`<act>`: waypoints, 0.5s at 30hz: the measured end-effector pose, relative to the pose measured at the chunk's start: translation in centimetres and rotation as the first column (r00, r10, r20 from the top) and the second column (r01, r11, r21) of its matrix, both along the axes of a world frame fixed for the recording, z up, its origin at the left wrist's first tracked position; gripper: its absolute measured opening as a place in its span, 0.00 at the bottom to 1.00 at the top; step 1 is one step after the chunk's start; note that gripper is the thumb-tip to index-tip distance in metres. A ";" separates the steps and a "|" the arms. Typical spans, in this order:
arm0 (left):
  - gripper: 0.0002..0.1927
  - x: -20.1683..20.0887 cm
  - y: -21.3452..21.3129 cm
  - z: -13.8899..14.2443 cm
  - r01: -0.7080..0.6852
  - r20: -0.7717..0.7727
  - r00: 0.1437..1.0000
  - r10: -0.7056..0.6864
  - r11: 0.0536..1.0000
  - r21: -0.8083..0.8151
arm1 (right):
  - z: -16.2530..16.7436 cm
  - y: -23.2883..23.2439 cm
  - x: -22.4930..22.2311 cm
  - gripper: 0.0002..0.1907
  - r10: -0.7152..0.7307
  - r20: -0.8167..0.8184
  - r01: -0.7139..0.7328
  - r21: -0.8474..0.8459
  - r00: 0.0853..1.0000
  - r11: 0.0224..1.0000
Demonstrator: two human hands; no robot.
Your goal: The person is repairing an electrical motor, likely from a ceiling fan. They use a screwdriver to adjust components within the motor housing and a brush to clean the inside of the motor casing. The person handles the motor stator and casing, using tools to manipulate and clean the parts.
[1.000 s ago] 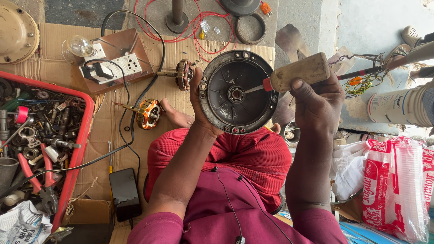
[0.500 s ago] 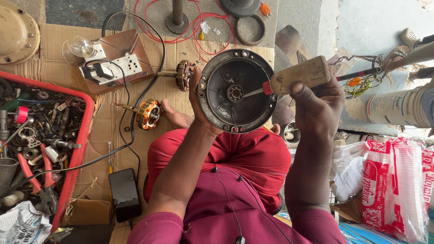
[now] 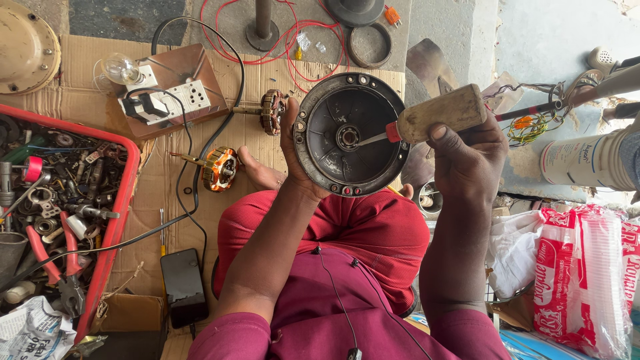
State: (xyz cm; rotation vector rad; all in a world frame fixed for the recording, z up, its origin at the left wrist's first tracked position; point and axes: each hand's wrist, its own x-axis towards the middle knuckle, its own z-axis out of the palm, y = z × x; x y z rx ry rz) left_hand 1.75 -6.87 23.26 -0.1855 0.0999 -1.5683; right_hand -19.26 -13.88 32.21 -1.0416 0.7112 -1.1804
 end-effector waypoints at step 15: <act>0.40 -0.5 -0.1 -0.8 0.039 -0.014 0.999 -0.040 0.999 -0.032 | 0.8 0.5 1.3 0.20 0.003 -0.023 -0.002 0.060 1.000 0.998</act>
